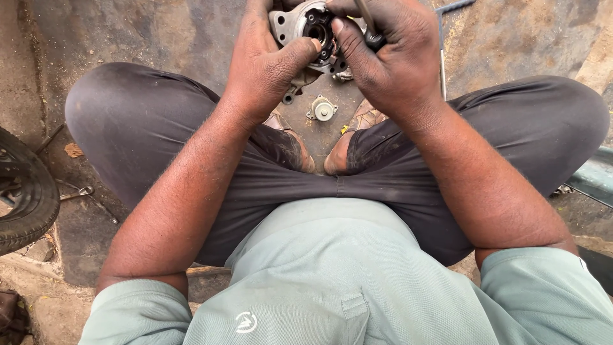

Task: Disassembling and inspecting a motorcycle starter motor.

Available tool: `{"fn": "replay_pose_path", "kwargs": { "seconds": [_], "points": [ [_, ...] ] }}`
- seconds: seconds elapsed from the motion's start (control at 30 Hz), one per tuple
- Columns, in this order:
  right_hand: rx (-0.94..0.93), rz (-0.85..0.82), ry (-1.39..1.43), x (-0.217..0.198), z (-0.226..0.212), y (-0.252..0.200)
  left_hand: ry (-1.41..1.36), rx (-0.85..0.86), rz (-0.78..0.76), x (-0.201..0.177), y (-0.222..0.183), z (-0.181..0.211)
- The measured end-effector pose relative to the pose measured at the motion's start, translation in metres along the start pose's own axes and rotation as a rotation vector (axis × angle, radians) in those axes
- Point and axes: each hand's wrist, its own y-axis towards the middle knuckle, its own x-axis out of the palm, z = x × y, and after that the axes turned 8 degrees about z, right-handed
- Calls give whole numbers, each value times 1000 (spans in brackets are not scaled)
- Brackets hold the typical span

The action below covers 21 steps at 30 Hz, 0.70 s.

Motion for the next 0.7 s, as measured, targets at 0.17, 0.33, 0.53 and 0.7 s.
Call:
{"fn": "replay_pose_path", "kwargs": {
  "seconds": [0.17, 0.33, 0.53, 0.7],
  "points": [
    [95, -80, 46, -12, -7, 14, -27, 89, -13, -3, 2, -13],
    [90, -180, 190, -17, 10, 7, -39, 133, -8, -8, 4, -17],
    [103, -190, 135, -13, 23, -8, -40, 146, -72, -7, 2, -9],
    [196, -238, 41, -9, -7, 15, -55, 248, -79, -1, 2, -6]
  ]
}}
